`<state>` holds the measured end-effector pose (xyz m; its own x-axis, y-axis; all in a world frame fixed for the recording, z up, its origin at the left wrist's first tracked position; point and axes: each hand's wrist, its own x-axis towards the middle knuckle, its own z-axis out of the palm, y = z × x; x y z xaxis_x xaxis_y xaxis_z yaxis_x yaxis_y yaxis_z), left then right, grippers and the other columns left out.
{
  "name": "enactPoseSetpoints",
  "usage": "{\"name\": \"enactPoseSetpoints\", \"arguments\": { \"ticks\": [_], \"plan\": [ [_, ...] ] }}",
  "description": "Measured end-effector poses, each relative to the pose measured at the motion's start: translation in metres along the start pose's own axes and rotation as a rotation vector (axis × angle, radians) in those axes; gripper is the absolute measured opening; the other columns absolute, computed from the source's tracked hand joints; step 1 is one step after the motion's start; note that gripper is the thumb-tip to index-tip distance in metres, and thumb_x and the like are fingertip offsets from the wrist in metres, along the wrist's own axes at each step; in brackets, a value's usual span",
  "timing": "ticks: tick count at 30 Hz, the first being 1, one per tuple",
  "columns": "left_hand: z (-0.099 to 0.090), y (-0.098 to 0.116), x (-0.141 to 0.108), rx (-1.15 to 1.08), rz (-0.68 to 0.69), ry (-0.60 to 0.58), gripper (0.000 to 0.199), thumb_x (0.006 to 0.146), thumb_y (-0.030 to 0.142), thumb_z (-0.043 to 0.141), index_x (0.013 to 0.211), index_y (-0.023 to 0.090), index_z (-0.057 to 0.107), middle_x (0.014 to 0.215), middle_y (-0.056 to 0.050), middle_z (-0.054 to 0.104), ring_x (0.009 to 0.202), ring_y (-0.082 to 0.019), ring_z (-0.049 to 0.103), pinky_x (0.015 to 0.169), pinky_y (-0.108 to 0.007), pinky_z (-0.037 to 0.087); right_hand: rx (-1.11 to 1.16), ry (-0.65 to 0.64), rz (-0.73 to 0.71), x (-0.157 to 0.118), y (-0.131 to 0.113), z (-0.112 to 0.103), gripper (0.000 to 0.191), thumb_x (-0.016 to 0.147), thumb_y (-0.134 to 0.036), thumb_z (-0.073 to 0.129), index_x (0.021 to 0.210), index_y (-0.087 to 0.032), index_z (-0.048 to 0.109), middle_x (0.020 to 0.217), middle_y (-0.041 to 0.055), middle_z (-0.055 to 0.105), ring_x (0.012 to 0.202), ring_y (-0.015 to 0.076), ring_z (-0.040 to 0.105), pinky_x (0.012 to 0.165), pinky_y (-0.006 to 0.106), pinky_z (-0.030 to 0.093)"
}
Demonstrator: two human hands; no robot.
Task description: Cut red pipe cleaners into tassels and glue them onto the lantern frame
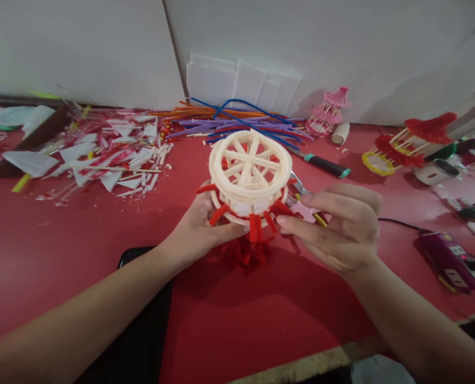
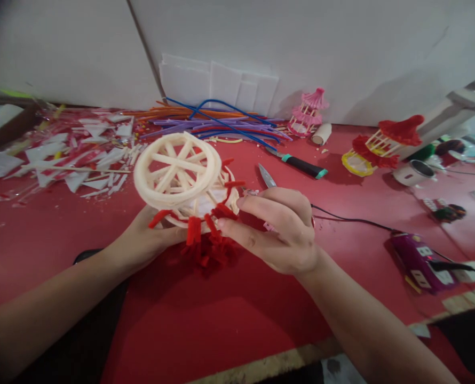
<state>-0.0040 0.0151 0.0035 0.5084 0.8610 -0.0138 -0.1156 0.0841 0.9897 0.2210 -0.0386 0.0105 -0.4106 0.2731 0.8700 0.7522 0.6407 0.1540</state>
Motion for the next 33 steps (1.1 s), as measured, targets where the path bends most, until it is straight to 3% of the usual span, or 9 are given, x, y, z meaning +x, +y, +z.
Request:
{"name": "enactPoseSetpoints", "arguments": {
  "ticks": [4,6,9,13,20,23,28,33],
  "plan": [
    [-0.002,-0.005,0.003,-0.041,0.012,0.017,0.043,0.062,0.023,0.088,0.102,0.021,0.072,0.105,-0.01,0.075,0.12,-0.038,0.062,0.109,-0.056,0.046,0.018,-0.04,0.053,0.002,-0.002,0.003,0.033,0.075,-0.014,0.08,0.103,-0.029,0.073,0.104,0.0035,0.066,0.092,0.021,0.063,0.077,0.037,0.057],
    [-0.004,-0.009,0.005,-0.068,0.036,0.098,0.05,0.064,0.024,0.088,0.109,0.024,0.068,0.115,-0.009,0.073,0.121,-0.036,0.063,0.108,-0.053,0.048,0.055,-0.095,0.126,0.003,-0.002,0.003,0.03,0.078,-0.011,0.075,0.103,-0.027,0.07,0.101,0.0039,0.069,0.091,0.0207,0.065,0.08,0.038,0.057],
    [-0.006,-0.013,0.006,-0.113,0.079,0.248,0.059,0.067,0.025,0.087,0.119,0.029,0.059,0.126,-0.006,0.069,0.121,-0.032,0.063,0.106,-0.05,0.05,0.17,-0.31,0.163,0.004,0.004,0.001,0.017,0.086,-0.013,0.067,0.098,-0.023,0.068,0.092,0.0031,0.071,0.09,0.0192,0.064,0.085,0.039,0.055],
    [-0.008,-0.014,0.008,-0.112,0.116,0.291,0.061,0.07,0.023,0.084,0.123,0.031,0.055,0.128,-0.004,0.068,0.122,-0.03,0.063,0.108,-0.05,0.05,0.311,-0.663,0.167,0.003,0.012,-0.005,0.012,0.093,-0.018,0.059,0.092,-0.021,0.071,0.091,0.003,0.07,0.093,0.0178,0.062,0.09,0.038,0.051],
    [-0.012,-0.016,0.008,-0.091,0.114,0.268,0.066,0.068,0.021,0.086,0.125,0.032,0.056,0.127,-0.003,0.068,0.122,-0.03,0.063,0.109,-0.049,0.05,0.291,-0.934,0.086,0.002,0.001,0.007,0.01,0.091,-0.02,0.062,0.089,-0.019,0.072,0.092,0.0041,0.068,0.098,0.0212,0.059,0.1,0.045,0.047],
    [-0.013,-0.018,0.008,-0.098,0.125,0.281,0.068,0.068,0.022,0.086,0.126,0.034,0.055,0.128,-0.002,0.068,0.123,-0.03,0.062,0.108,-0.048,0.051,0.284,-0.924,0.089,0.003,0.0,0.009,0.01,0.091,-0.018,0.06,0.085,-0.018,0.069,0.089,0.004,0.068,0.095,0.021,0.06,0.095,0.043,0.049],
    [-0.014,-0.019,0.008,-0.099,0.149,0.253,0.07,0.065,0.021,0.088,0.126,0.034,0.056,0.125,-0.002,0.069,0.123,-0.032,0.062,0.109,-0.049,0.051,0.197,-0.725,0.247,0.004,0.004,0.004,0.013,0.091,-0.012,0.055,0.085,-0.017,0.066,0.081,0.005,0.068,0.087,0.02,0.063,0.086,0.038,0.053],
    [-0.011,-0.017,0.009,-0.045,0.225,0.223,0.042,0.072,0.024,0.084,0.109,0.022,0.065,0.123,-0.007,0.07,0.125,-0.033,0.06,0.11,-0.048,0.049,0.292,-0.566,0.206,0.0,0.003,0.0,0.019,0.095,-0.011,0.051,0.1,-0.019,0.067,0.096,0.0041,0.074,0.092,0.0161,0.068,0.087,0.03,0.056]
  ]
}}
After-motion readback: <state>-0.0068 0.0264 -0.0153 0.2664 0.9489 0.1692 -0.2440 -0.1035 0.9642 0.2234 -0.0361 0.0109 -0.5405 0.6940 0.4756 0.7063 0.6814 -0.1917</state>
